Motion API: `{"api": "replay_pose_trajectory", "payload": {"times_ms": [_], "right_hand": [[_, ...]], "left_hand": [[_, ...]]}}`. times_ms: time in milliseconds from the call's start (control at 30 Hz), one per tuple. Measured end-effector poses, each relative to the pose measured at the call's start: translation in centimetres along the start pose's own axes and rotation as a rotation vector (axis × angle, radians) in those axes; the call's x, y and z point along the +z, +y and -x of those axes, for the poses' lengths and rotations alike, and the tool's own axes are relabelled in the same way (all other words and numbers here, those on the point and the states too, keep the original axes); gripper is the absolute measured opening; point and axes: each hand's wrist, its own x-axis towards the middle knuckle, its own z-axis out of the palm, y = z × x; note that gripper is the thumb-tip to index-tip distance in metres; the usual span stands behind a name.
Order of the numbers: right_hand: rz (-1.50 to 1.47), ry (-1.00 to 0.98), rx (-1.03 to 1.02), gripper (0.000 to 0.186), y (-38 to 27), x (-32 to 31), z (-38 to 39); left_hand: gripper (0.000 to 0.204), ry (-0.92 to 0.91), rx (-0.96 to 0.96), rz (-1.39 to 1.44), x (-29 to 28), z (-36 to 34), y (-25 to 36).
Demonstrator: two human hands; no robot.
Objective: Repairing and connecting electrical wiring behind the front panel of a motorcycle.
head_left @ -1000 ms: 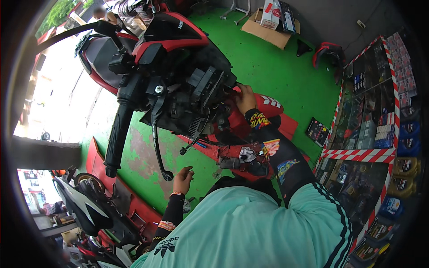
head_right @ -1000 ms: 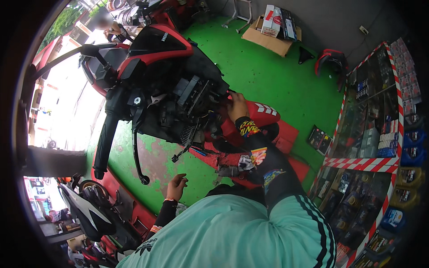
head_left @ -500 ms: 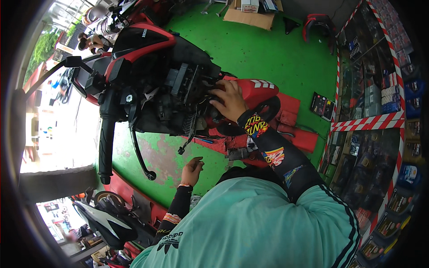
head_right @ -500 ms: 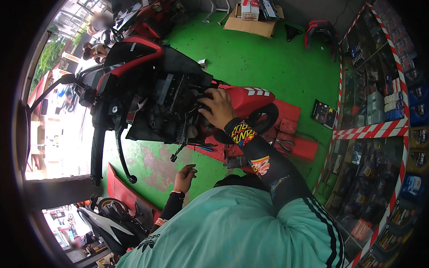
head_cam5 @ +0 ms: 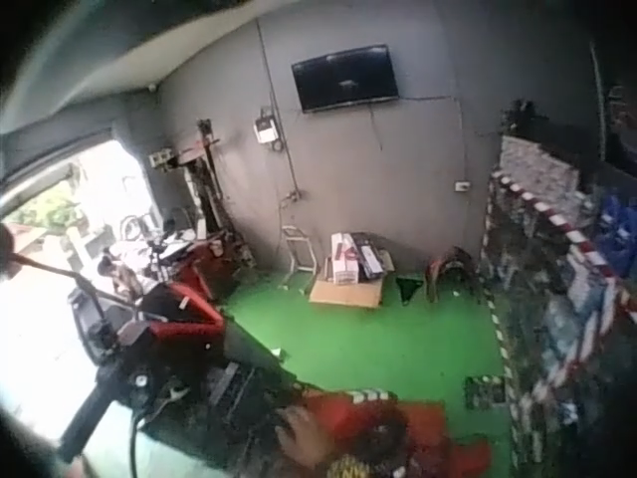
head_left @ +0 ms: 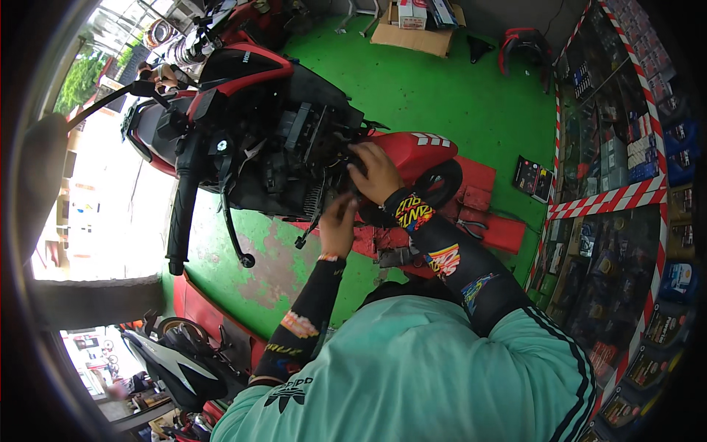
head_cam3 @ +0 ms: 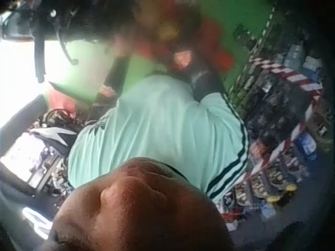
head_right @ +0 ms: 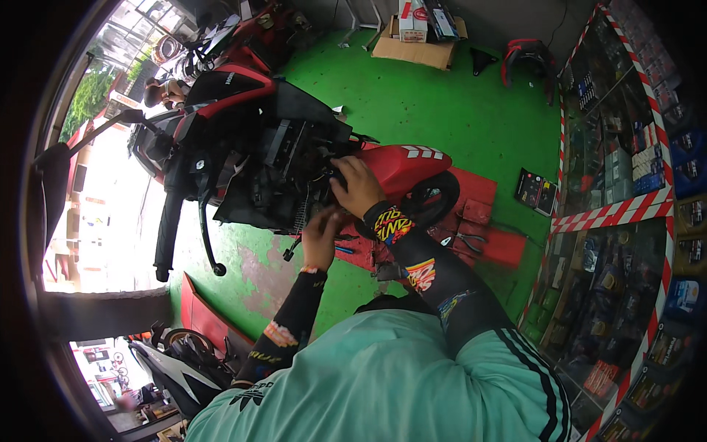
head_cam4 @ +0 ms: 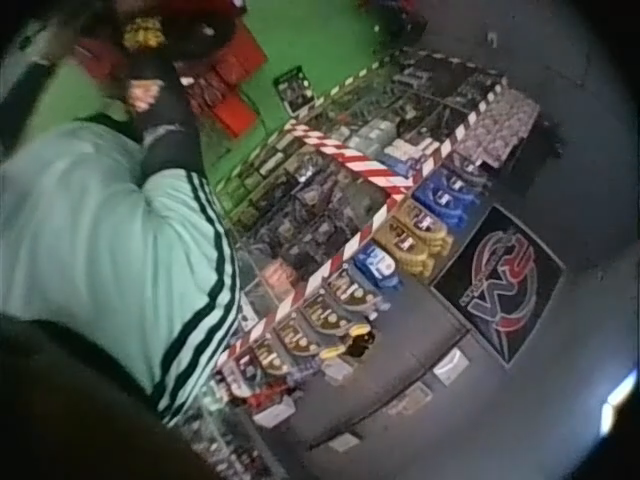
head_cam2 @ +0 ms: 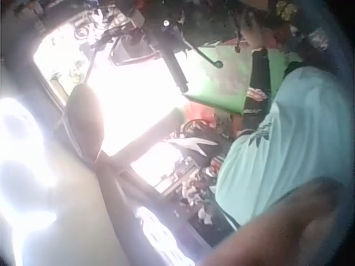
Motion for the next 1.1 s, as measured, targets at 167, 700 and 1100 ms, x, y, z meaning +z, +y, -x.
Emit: {"api": "replay_pose_trajectory", "payload": {"times_ms": [167,700,1100], "right_hand": [[0.019,-0.110,-0.017,0.024,1.4,-1.0,-2.2],[-0.050,-0.106,0.203,0.015,-0.1,1.1,-1.8],[-0.108,-0.030,0.041,0.039,1.2,2.9,2.0]], "left_hand": [[0.036,0.341,-0.026,0.315,2.8,-5.4,0.2],[0.023,0.564,-0.110,0.599,4.4,-8.7,0.0],[0.033,0.571,-0.105,0.359,3.7,-8.8,0.4]]}}
